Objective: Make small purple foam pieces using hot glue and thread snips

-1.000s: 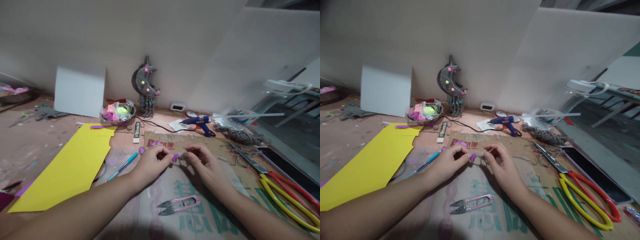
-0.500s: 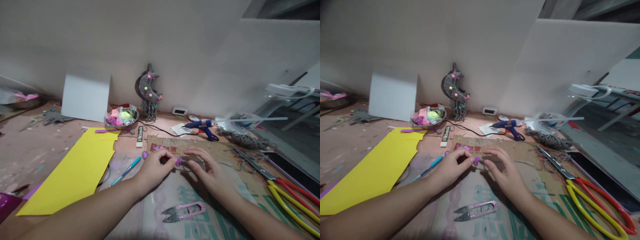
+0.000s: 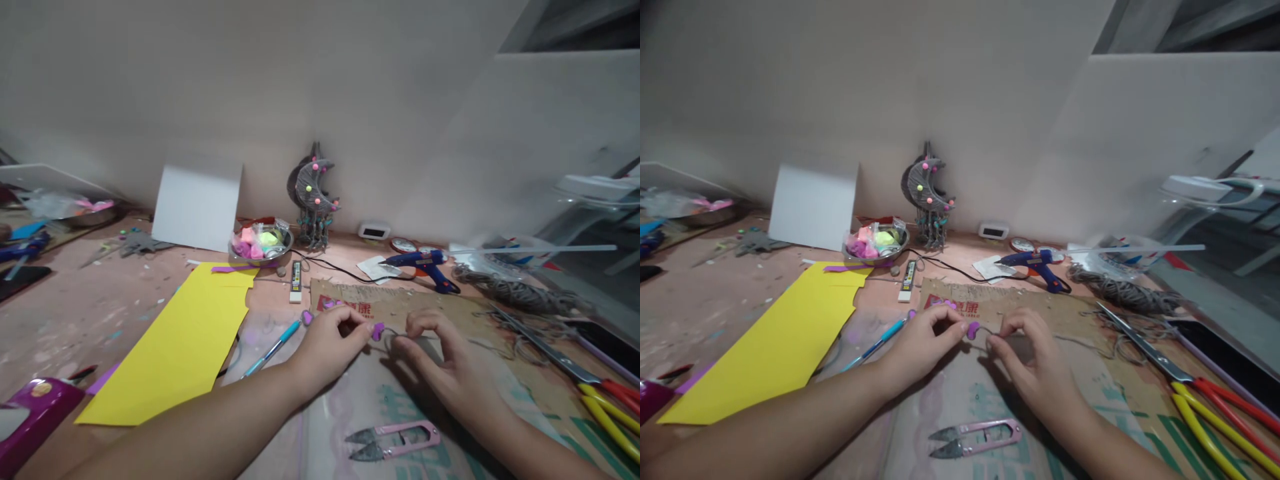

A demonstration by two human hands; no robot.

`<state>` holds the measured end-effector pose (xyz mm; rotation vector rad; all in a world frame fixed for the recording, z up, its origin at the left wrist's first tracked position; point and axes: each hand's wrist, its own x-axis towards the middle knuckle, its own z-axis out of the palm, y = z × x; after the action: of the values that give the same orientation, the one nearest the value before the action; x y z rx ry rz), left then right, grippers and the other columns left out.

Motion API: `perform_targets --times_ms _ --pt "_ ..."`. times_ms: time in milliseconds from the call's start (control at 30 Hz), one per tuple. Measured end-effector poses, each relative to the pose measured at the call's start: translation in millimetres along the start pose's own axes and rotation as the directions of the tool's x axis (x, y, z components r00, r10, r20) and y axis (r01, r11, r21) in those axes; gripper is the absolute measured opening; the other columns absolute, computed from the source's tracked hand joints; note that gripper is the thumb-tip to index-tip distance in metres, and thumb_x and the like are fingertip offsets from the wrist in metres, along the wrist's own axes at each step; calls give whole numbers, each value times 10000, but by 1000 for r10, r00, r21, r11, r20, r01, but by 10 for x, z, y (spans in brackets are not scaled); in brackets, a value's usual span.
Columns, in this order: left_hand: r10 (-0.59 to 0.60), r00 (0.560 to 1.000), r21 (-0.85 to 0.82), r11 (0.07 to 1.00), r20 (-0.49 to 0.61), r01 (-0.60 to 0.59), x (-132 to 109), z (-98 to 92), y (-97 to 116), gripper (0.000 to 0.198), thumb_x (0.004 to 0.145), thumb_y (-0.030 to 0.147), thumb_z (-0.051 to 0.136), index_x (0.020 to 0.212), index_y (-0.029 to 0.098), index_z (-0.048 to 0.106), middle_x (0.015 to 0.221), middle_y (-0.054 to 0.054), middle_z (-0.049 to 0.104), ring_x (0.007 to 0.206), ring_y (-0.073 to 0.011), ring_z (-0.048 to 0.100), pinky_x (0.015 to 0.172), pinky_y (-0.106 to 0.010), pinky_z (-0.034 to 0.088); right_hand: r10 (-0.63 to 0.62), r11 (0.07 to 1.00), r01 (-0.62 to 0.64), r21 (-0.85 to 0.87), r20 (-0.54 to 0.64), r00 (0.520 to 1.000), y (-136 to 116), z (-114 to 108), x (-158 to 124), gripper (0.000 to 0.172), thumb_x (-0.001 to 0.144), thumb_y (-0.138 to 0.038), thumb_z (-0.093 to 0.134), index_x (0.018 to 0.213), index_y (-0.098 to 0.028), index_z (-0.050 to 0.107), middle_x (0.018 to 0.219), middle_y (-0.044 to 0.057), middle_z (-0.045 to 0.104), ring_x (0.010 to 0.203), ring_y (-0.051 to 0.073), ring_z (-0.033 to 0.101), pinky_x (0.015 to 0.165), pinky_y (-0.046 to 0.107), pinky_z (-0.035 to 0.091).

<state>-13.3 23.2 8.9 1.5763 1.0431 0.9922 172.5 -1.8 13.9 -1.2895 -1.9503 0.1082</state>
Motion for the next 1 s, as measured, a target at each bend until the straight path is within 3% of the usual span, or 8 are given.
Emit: perform_targets --times_ms 100,200,300,400,467,567,700,1000 --pt "-1 1000 17 1000 -1 1 -2 -3 -3 183 788 308 527 731 154 608 733 -22 629 716 -140 583 655 -228 447 32 999 -32 -17 -30 999 25 -1 -10 165 812 -336 566 926 -224 524 857 40 598 788 192 587 695 315 469" --pt "6 1000 21 1000 8 -6 -2 2 -5 173 787 296 525 734 155 611 734 -21 631 721 -139 585 663 -227 448 -30 999 30 -11 36 999 54 9 2 179 829 -321 550 987 -238 567 935 53 607 888 208 582 765 340 465" --pt "15 1000 16 1000 12 -15 -2 9 -8 165 787 285 524 731 157 612 723 -18 628 715 -137 585 665 -227 449 -75 997 74 16 80 994 49 6 21 119 834 -287 551 939 -246 588 936 51 590 915 204 563 790 343 454" --pt "13 1000 -5 1000 12 -13 -2 9 -9 173 790 295 525 729 158 609 715 -18 624 705 -138 586 658 -229 451 -84 996 84 38 13 996 0 -30 13 24 837 -256 542 848 -234 545 855 35 558 860 190 547 755 324 448" --pt "6 1000 -25 1000 12 -6 1 7 -9 177 792 304 525 739 157 609 717 -20 625 707 -140 587 660 -232 453 -106 994 105 21 1 994 -37 -51 -7 79 834 -250 540 759 -228 527 798 27 522 816 186 531 711 314 440" --pt "-2 1000 -32 999 0 2 9 6 -8 179 791 308 528 748 155 609 734 -22 627 721 -142 584 671 -236 452 -135 990 139 -28 114 984 -60 -32 -28 108 832 -266 551 737 -230 588 792 32 511 782 184 517 675 316 430" --pt "2 1000 -6 1000 -14 -2 11 12 -9 183 783 313 534 740 155 615 746 -24 629 733 -147 572 675 -242 445 -119 992 124 -22 150 982 -34 43 -11 101 834 -283 560 847 -238 650 809 43 545 783 185 524 679 329 440" --pt "58 997 43 997 51 -60 -6 15 -28 178 782 299 540 762 157 647 750 -25 646 720 -143 576 675 -245 440 -6 999 0 44 129 992 -26 5 22 185 838 -343 530 751 -247 663 752 37 577 728 187 570 650 330 471"
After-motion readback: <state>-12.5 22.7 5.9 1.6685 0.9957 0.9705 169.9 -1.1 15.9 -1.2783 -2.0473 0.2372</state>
